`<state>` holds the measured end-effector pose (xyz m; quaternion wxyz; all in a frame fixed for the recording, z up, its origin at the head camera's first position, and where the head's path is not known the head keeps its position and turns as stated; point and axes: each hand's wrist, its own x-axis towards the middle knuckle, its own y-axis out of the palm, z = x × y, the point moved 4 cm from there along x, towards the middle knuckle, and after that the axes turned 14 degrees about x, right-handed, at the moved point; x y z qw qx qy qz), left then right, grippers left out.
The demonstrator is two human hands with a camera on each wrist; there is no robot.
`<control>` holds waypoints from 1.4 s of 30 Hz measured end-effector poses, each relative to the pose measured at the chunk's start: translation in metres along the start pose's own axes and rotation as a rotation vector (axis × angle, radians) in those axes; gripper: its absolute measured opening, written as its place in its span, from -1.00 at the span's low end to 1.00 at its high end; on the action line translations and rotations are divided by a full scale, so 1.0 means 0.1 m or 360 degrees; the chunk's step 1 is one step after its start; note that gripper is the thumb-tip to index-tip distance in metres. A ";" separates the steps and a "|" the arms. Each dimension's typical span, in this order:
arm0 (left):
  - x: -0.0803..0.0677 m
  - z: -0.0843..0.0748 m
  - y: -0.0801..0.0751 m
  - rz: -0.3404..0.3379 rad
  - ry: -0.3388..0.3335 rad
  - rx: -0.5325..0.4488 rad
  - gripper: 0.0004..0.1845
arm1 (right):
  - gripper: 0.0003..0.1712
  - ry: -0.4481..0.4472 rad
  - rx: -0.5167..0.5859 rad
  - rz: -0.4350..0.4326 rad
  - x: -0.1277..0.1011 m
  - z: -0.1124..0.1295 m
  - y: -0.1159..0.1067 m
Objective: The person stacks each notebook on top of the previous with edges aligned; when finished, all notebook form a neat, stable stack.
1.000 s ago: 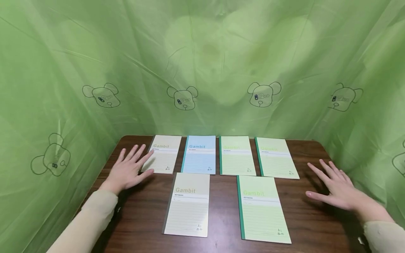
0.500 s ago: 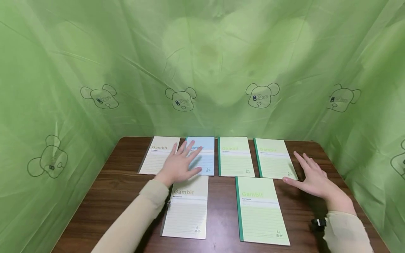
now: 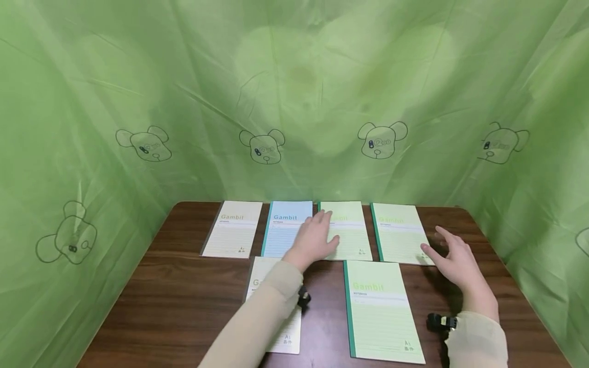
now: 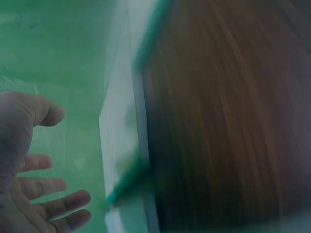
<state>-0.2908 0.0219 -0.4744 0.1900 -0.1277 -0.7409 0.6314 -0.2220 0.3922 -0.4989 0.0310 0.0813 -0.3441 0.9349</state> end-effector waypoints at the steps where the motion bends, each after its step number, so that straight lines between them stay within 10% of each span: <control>1: 0.03 -0.06 0.03 -0.0006 -0.0016 -0.0062 -0.19 | -0.07 0.0022 0.0023 -0.0018 -0.01 -0.02 0.01; 15: 0.29 -0.93 0.39 0.0052 -0.0324 -0.0787 -0.41 | -0.18 0.0365 0.0180 -0.0184 -0.01 -0.19 0.03; 29: 0.45 -1.22 0.81 0.0132 -0.0433 -0.0753 -0.42 | -0.23 0.0441 0.0427 -0.0042 -0.04 -0.29 0.06; 42: 0.30 -1.35 0.51 0.0019 -0.0546 -0.1120 -0.45 | -0.21 0.0554 0.0530 -0.0116 -0.05 -0.25 0.03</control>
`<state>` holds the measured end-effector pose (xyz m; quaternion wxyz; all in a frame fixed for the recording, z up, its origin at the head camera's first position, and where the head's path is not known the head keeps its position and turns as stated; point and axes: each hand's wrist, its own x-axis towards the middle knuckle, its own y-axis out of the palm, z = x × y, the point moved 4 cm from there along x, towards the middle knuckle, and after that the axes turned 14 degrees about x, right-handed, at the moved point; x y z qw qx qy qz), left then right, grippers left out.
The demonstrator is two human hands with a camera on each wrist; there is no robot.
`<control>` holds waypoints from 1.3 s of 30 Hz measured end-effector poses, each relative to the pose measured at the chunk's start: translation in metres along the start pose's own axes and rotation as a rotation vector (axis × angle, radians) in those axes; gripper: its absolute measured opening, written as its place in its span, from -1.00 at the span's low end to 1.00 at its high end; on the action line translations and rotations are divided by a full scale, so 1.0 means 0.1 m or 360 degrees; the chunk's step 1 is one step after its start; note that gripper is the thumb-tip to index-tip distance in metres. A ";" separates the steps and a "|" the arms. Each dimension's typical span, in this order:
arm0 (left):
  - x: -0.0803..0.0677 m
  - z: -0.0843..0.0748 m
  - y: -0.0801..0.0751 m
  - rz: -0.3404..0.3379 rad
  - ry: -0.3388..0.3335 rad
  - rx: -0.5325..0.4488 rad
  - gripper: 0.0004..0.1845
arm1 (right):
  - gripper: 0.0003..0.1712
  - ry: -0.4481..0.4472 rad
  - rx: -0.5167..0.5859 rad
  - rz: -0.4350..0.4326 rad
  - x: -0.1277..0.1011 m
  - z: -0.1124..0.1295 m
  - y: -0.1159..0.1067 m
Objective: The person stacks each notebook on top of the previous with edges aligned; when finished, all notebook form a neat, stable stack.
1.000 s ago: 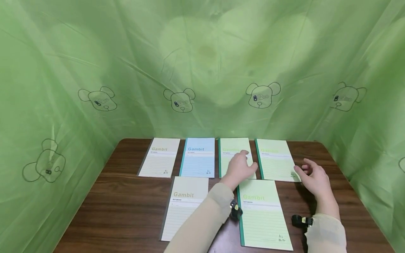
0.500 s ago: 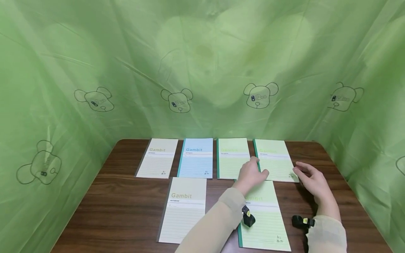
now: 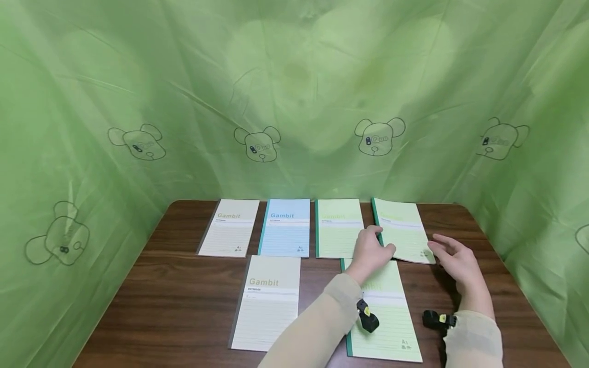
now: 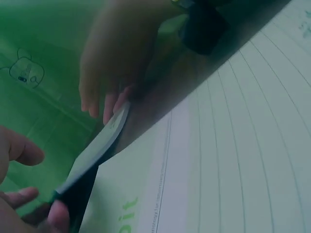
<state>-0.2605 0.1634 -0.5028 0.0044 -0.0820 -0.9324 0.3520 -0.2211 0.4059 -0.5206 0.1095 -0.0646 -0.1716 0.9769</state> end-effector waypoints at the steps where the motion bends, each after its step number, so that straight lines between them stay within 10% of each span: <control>1: 0.01 0.00 0.02 0.0002 0.0012 -0.0072 -0.45 | -0.21 -0.0006 0.0001 -0.0006 0.00 0.00 -0.01; 7: 0.07 0.00 0.08 0.0009 -0.0065 -0.0445 -0.36 | -0.22 -0.0003 0.0083 -0.0022 0.00 -0.02 -0.02; 21: 0.02 0.01 0.11 0.0053 -0.0237 -0.0609 -0.41 | -0.18 0.0252 0.0503 0.0069 0.03 -0.13 -0.01; 29: 0.00 0.02 0.13 0.0058 -0.0233 -0.0665 -0.40 | -0.69 0.0333 0.0858 0.0051 0.02 -0.22 -0.04; 39: -0.02 0.04 0.11 0.0049 -0.0203 -0.0679 -0.39 | -0.65 0.0345 0.0912 0.0033 0.01 -0.19 0.01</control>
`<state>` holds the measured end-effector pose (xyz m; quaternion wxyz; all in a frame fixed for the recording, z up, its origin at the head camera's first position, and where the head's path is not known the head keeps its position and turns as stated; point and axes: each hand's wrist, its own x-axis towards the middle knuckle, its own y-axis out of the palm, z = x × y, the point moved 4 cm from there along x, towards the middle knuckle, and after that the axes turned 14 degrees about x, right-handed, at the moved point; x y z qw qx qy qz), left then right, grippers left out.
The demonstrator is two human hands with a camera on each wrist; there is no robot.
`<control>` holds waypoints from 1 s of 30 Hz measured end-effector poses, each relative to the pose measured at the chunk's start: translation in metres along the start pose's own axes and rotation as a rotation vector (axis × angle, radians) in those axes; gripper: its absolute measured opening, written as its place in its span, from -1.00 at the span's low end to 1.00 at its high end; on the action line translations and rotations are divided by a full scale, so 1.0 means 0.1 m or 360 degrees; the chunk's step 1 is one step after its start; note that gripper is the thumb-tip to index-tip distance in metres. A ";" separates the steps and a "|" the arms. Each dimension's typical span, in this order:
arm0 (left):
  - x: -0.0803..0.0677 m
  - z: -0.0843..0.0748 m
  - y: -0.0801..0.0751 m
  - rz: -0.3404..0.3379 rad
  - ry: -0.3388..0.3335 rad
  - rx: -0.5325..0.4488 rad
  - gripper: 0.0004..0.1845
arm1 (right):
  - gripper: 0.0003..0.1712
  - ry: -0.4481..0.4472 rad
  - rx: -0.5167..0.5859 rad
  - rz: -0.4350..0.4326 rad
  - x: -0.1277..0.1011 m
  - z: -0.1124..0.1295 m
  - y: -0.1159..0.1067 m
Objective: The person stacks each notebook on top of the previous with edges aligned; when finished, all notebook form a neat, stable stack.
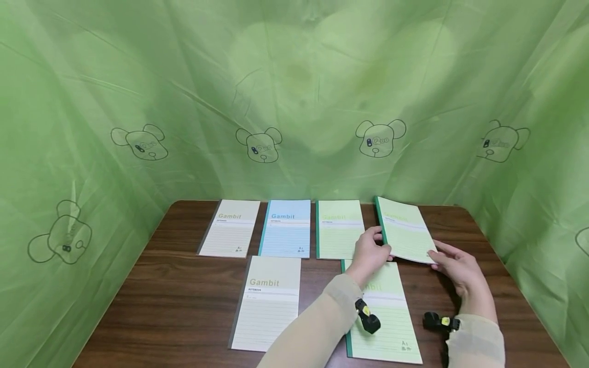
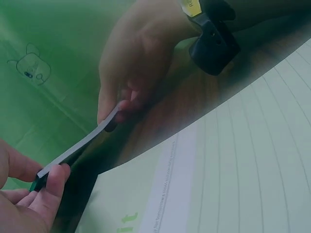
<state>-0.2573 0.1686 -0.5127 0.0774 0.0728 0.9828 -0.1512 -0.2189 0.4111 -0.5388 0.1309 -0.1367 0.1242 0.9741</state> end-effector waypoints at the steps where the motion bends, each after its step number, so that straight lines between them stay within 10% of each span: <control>1: 0.00 0.00 -0.01 -0.0004 0.0008 -0.0003 -0.39 | -0.65 0.0007 0.0010 0.0003 -0.01 0.01 0.02; 14: -0.11 0.02 -0.32 -0.0092 0.0064 -0.0027 -0.36 | -0.53 -0.0038 0.0182 0.0189 -0.13 0.26 0.30; 30: -0.18 0.16 -1.08 -0.0193 0.0181 0.0000 -0.34 | -0.24 -0.0231 -0.0377 0.0181 -0.17 0.23 1.09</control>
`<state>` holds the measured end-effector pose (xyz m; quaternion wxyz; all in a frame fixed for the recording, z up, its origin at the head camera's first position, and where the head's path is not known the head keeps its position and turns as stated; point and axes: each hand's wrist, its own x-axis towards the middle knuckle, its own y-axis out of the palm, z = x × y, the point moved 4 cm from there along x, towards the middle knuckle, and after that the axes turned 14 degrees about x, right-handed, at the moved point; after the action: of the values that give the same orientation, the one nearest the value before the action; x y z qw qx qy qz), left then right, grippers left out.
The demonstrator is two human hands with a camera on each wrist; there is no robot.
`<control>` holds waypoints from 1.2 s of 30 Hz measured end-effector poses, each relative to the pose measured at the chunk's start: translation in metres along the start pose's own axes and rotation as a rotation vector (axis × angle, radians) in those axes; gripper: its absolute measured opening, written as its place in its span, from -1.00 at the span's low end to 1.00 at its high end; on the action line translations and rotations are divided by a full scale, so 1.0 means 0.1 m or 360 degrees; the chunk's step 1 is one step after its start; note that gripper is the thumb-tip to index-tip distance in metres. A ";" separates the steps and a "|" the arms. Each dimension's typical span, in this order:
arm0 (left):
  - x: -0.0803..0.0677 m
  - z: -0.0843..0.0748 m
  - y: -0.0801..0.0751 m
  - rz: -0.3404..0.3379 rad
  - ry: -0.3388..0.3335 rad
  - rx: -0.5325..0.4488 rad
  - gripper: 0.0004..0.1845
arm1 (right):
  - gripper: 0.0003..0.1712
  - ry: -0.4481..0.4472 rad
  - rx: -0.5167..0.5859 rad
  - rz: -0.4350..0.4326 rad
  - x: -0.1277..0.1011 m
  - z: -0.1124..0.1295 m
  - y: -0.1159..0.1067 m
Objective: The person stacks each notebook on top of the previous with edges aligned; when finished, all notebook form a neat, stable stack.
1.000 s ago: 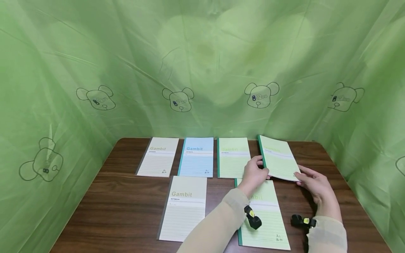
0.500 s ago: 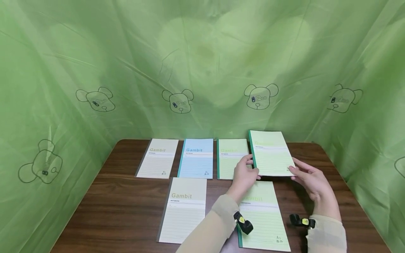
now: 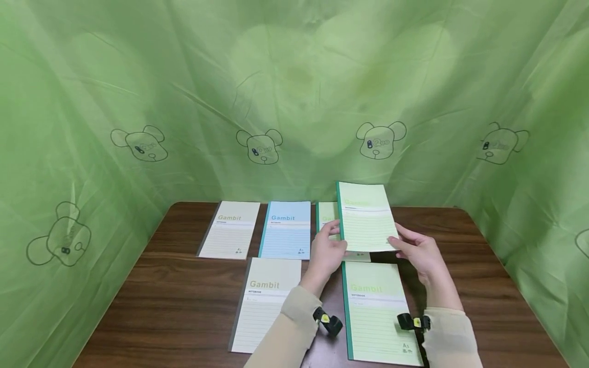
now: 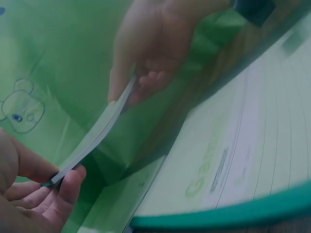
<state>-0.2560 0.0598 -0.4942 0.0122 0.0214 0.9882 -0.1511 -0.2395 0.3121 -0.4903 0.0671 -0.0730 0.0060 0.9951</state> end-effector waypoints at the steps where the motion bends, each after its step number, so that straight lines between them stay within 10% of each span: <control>1: 0.00 0.01 -0.04 -0.0004 0.0019 0.0009 -0.34 | -0.24 -0.0008 -0.0025 -0.0001 0.00 0.01 0.04; 16: 0.10 0.26 -0.38 -0.0008 0.0129 0.0293 -0.35 | -0.26 0.0001 -0.0151 -0.0002 0.04 -0.12 0.36; 36: 0.12 0.46 -0.49 -0.0008 -0.0001 0.0512 -0.42 | -0.19 0.0050 -0.0285 0.0195 0.07 -0.28 0.59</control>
<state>-0.2691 -0.0004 -0.5235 0.0086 0.0205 0.9513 -0.3074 -0.2503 0.2541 -0.5186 -0.0008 -0.0940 -0.0775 0.9926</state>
